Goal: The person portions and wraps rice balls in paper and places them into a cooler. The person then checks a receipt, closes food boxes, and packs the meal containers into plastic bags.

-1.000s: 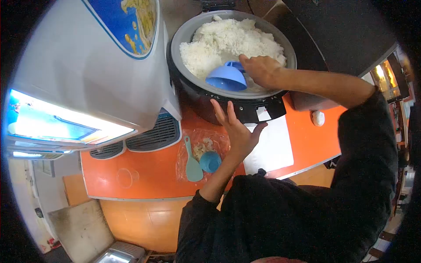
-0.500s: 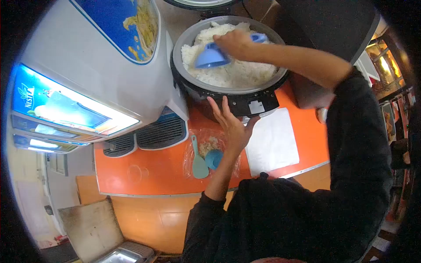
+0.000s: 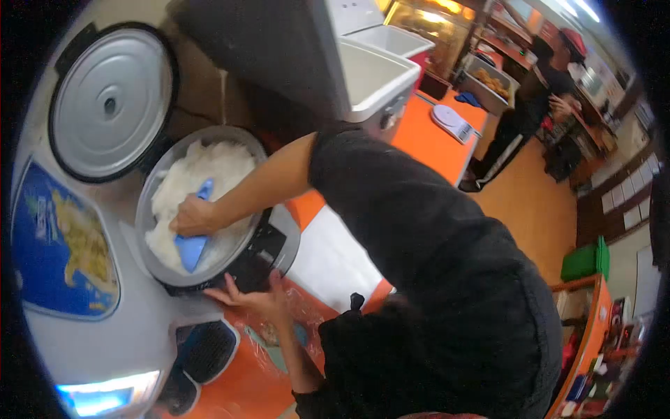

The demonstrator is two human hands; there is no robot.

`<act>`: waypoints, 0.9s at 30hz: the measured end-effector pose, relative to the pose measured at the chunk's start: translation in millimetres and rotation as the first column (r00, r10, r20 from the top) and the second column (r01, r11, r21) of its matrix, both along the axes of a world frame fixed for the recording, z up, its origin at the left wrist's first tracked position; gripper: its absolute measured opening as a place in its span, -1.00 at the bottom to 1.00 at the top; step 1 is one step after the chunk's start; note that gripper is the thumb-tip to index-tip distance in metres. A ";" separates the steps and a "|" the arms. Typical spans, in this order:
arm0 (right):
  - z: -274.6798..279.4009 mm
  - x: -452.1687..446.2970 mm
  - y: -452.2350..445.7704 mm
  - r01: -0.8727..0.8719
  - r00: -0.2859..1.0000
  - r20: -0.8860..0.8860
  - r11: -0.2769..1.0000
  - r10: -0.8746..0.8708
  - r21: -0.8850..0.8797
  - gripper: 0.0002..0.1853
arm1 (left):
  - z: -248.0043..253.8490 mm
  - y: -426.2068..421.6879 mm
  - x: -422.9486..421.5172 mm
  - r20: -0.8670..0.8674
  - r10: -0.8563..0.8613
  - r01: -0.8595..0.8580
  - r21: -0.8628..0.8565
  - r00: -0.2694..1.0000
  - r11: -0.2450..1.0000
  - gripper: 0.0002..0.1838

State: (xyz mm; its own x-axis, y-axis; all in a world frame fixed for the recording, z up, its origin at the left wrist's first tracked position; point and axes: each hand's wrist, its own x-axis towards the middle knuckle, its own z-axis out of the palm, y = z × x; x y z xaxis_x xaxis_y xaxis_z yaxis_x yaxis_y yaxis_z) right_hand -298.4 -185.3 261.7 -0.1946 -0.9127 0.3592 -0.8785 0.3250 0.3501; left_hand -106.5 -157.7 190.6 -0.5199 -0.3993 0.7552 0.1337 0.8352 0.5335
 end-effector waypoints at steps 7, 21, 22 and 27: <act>11.0 -18.7 19.2 -0.209 0.971 0.120 0.978 0.206 0.017 -0.89 | 5.0 8.4 0.4 0.018 -0.058 0.056 0.125 0.998 0.991 -0.07; 49.9 -34.8 -47.1 0.097 0.995 0.003 0.995 -0.097 -0.010 -0.80 | 2.5 1.9 12.6 0.051 -0.068 0.054 0.240 0.996 0.969 -0.09; 35.4 -17.3 -46.4 0.138 0.990 0.002 0.988 -0.138 0.068 -0.80 | 6.6 3.4 8.6 0.084 -0.078 0.056 0.238 0.993 0.970 -0.08; 18.8 15.7 -5.9 0.103 0.975 0.163 0.962 -0.147 0.253 -0.81 | 3.0 0.9 5.9 0.064 -0.132 0.106 0.307 0.989 0.946 -0.06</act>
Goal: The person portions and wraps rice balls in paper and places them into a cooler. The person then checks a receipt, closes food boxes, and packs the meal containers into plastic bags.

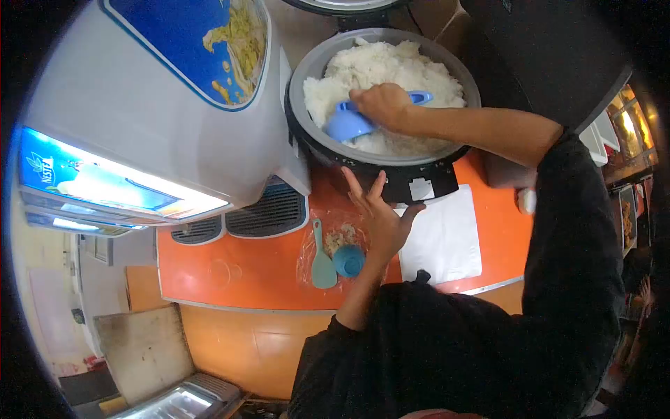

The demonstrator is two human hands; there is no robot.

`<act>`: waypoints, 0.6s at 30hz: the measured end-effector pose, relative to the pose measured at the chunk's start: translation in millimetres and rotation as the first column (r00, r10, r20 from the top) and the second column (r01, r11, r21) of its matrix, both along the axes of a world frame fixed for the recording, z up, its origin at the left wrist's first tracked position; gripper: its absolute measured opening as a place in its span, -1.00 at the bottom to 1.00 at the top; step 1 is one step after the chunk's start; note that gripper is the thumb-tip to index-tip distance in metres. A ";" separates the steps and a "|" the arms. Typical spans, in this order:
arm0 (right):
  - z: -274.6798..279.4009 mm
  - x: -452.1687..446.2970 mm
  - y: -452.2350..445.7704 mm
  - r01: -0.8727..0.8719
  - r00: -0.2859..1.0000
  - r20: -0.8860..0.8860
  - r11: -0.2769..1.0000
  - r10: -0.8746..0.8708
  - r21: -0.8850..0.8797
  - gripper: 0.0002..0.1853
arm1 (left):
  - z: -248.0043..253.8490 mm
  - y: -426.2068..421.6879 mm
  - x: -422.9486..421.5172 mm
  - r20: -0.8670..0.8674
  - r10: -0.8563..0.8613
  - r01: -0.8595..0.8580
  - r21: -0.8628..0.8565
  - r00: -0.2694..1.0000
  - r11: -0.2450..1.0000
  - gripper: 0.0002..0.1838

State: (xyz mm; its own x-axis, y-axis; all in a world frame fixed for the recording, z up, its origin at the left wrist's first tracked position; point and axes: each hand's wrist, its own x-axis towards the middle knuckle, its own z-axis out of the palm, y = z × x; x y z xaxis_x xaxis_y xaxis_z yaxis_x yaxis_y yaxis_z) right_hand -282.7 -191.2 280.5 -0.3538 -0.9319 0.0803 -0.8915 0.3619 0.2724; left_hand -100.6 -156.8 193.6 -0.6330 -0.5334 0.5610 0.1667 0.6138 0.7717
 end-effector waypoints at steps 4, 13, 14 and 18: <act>7.4 4.7 30.2 -0.088 0.995 -0.031 0.991 0.091 0.098 -0.78 | 7.2 2.9 6.1 0.030 0.012 -0.012 -0.017 0.999 1.000 -0.12; 41.1 -5.0 42.2 0.064 0.998 -0.005 0.976 -0.064 0.209 -0.74 | 2.7 2.7 2.3 0.009 -0.008 0.007 0.070 1.000 0.998 -0.14; 28.1 -2.9 36.7 0.062 0.998 -0.004 0.972 -0.062 0.227 -0.75 | 1.7 2.8 2.5 -0.017 -0.008 0.010 0.071 1.000 0.997 -0.15; 24.3 -4.3 53.8 0.050 0.994 0.075 0.931 -0.083 0.361 -0.74 | 11.6 0.2 10.6 0.180 0.092 -0.069 -0.129 0.979 0.989 -0.07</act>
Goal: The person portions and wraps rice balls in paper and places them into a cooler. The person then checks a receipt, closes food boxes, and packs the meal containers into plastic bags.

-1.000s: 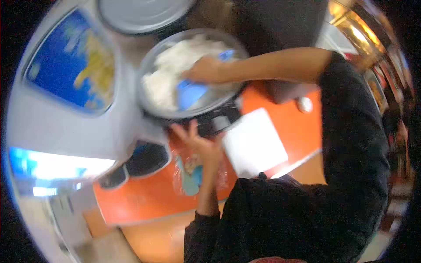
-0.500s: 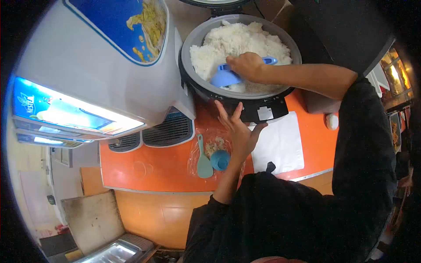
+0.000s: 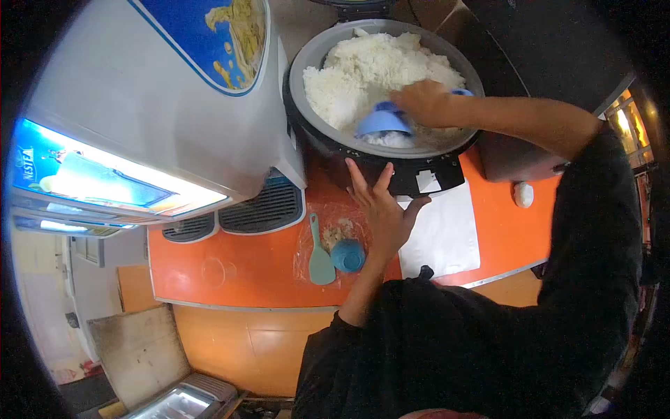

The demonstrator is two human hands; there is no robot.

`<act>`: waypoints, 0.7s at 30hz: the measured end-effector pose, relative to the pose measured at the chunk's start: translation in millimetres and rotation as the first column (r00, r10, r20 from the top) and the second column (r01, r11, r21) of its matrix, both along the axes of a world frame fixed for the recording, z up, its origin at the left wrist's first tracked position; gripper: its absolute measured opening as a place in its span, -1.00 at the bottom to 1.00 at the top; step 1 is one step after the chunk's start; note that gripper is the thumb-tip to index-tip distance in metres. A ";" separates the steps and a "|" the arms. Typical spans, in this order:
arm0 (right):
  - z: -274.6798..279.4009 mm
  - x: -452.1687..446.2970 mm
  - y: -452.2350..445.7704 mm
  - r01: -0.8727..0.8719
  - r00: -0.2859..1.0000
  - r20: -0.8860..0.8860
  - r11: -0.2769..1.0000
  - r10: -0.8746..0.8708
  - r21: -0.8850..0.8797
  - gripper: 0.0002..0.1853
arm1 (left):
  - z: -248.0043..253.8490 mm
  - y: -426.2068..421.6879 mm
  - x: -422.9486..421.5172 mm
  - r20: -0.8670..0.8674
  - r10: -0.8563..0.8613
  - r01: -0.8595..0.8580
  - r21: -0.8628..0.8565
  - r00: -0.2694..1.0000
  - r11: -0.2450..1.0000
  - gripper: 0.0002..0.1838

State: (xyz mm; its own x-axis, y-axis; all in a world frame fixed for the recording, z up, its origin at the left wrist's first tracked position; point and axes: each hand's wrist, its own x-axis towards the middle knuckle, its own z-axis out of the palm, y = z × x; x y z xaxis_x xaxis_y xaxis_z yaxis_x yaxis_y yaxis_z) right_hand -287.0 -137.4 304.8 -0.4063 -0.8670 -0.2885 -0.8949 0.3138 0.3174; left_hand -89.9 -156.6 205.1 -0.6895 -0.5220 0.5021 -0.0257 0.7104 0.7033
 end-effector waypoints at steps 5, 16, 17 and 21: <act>34.3 16.1 15.3 0.123 0.981 0.132 0.984 -0.139 0.126 -0.66 | -14.4 1.5 -10.6 -0.228 -0.069 0.098 0.120 0.971 0.988 -0.06; 19.2 -13.5 -10.4 0.076 0.857 0.483 0.970 -0.181 0.229 -0.69 | -6.9 -1.1 -4.3 -0.102 -0.073 0.080 0.060 0.992 0.995 -0.07; 22.1 -16.0 -11.3 0.076 0.858 0.482 0.971 -0.179 0.226 -0.69 | -3.5 -2.7 -2.4 -0.009 -0.049 0.049 -0.003 0.999 0.999 -0.07; 28.4 -33.4 2.7 0.205 0.641 0.702 0.951 -0.309 0.232 -0.94 | -10.4 -0.7 -4.5 -0.082 -0.079 0.086 0.078 0.993 0.993 -0.06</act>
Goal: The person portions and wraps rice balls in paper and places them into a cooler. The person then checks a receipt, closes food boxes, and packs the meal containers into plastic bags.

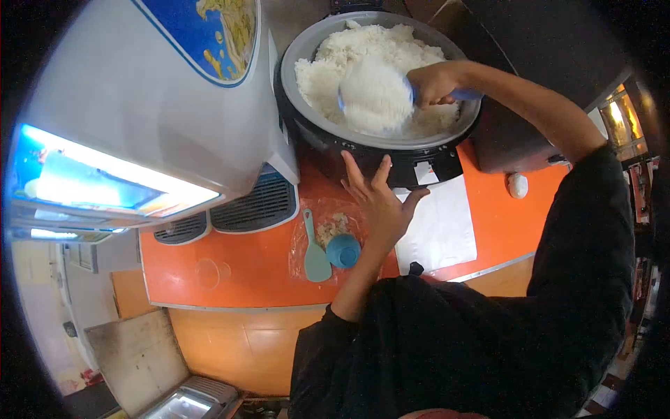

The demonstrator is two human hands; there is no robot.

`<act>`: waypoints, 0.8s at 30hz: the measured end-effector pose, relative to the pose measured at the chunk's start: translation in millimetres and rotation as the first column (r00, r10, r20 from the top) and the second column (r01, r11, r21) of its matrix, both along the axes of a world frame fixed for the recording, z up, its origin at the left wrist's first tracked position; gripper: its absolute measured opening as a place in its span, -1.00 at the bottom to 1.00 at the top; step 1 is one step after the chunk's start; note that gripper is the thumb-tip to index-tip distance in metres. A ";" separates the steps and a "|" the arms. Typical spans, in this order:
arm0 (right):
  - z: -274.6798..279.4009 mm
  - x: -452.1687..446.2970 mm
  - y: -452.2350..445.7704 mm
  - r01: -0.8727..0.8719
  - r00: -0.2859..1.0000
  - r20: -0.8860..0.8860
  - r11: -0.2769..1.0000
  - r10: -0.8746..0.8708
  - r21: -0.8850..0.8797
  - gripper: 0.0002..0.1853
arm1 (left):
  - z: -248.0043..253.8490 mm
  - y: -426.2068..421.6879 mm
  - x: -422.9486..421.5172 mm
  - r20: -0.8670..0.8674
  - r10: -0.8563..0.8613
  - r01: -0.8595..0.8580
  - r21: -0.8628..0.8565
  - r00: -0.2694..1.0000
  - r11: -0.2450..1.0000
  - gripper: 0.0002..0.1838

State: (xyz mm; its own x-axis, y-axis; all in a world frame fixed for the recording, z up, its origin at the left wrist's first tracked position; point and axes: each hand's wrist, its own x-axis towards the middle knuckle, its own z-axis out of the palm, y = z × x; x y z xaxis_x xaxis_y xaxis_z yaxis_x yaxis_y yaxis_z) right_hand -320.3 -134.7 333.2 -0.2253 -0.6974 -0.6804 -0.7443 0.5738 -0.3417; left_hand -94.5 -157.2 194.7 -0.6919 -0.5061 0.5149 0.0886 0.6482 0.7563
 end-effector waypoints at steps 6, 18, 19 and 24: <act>56.1 22.6 92.8 0.326 0.914 0.292 0.939 -0.283 -0.112 -0.78 | -20.3 19.9 14.4 -0.228 0.139 -0.142 0.004 0.964 0.990 -0.30; -213.4 110.1 254.4 0.264 0.682 -0.602 0.907 -0.415 -0.327 -0.69 | -193.7 140.5 105.8 0.665 -0.155 0.316 -0.128 0.731 0.940 -0.22; -257.5 124.1 255.4 0.113 0.618 -0.715 0.937 -0.327 -0.331 -0.69 | -194.9 143.4 105.4 0.666 -0.152 0.317 -0.133 0.731 0.939 -0.22; -309.2 155.7 263.0 0.060 0.711 -0.628 0.916 -0.318 -0.396 -0.77 | -190.5 148.4 105.9 0.721 -0.043 0.342 -0.275 0.691 0.898 -0.23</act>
State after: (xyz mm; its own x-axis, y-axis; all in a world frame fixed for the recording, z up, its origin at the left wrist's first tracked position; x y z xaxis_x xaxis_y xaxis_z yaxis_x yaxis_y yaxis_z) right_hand -164.7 128.4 24.0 -0.6786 -0.7335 -0.0382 -0.7343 0.6788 0.0111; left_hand 11.4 -8.9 4.2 -0.9792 -0.2001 -0.0328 -0.1980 0.9091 0.3666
